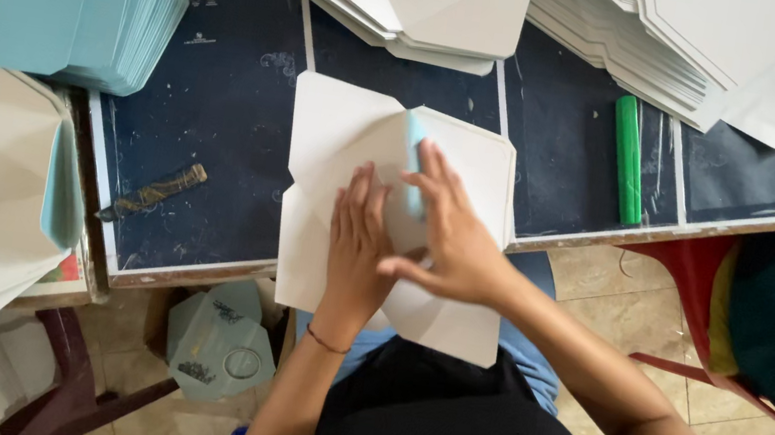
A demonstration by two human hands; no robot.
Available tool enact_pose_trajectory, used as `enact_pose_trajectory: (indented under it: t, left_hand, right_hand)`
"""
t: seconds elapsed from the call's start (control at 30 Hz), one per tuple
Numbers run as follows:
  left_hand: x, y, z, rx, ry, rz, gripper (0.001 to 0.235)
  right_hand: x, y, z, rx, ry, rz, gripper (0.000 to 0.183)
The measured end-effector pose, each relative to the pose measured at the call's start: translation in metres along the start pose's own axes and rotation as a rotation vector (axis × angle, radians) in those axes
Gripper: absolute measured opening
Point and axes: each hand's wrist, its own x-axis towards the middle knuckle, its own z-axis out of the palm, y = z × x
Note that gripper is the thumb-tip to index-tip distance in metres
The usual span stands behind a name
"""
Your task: The person sits cross-legged and assembles notebooks by inserting light blue covers into white paper sheets. They repeatedly pick up a cover, place it inside a sheet, fold the sheet over, and stack the finished items.
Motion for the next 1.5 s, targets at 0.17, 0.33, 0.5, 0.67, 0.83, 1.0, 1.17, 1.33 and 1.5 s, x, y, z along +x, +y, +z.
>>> enact_pose_trajectory:
  t: [0.17, 0.33, 0.5, 0.67, 0.83, 1.0, 1.17, 1.33, 1.5]
  left_hand:
    - [-0.003, -0.01, 0.017, 0.022, 0.025, 0.044, 0.116]
    - [0.011, 0.014, -0.019, 0.141, -0.233, 0.083, 0.101]
    - [0.024, 0.024, -0.016, 0.121, -0.224, 0.071, 0.075]
    - [0.031, 0.022, -0.021, 0.121, -0.088, 0.167, 0.052]
    - [0.017, 0.024, -0.041, 0.163, -0.136, 0.149, 0.049]
    - [-0.003, 0.025, -0.044, 0.194, -0.228, 0.056, 0.072]
    - [-0.009, 0.025, -0.043, 0.148, -0.225, 0.016, 0.066]
    - [-0.01, 0.025, -0.04, 0.072, -0.198, -0.001, 0.053]
    - [-0.024, 0.016, -0.006, -0.22, -0.032, -0.043, 0.044]
  right_hand:
    - [-0.005, 0.021, 0.029, 0.085, -0.161, 0.013, 0.12]
    - [-0.013, 0.047, 0.006, 0.638, -0.004, 0.122, 0.073]
    - [-0.026, 0.094, -0.013, -0.575, 0.291, 0.472, 0.088]
    - [-0.006, 0.082, -0.024, -0.594, 0.148, 0.624, 0.076]
    - [0.016, 0.081, -0.046, -0.478, 0.06, 0.723, 0.075]
    - [0.004, 0.112, -0.047, -0.338, 0.114, 0.476, 0.064]
    - [-0.008, 0.081, -0.021, 0.135, 0.245, 0.193, 0.042]
    - [0.001, -0.001, -0.014, 0.203, 0.128, 0.09, 0.058]
    - [-0.007, 0.022, 0.024, -0.095, -0.107, -0.015, 0.108]
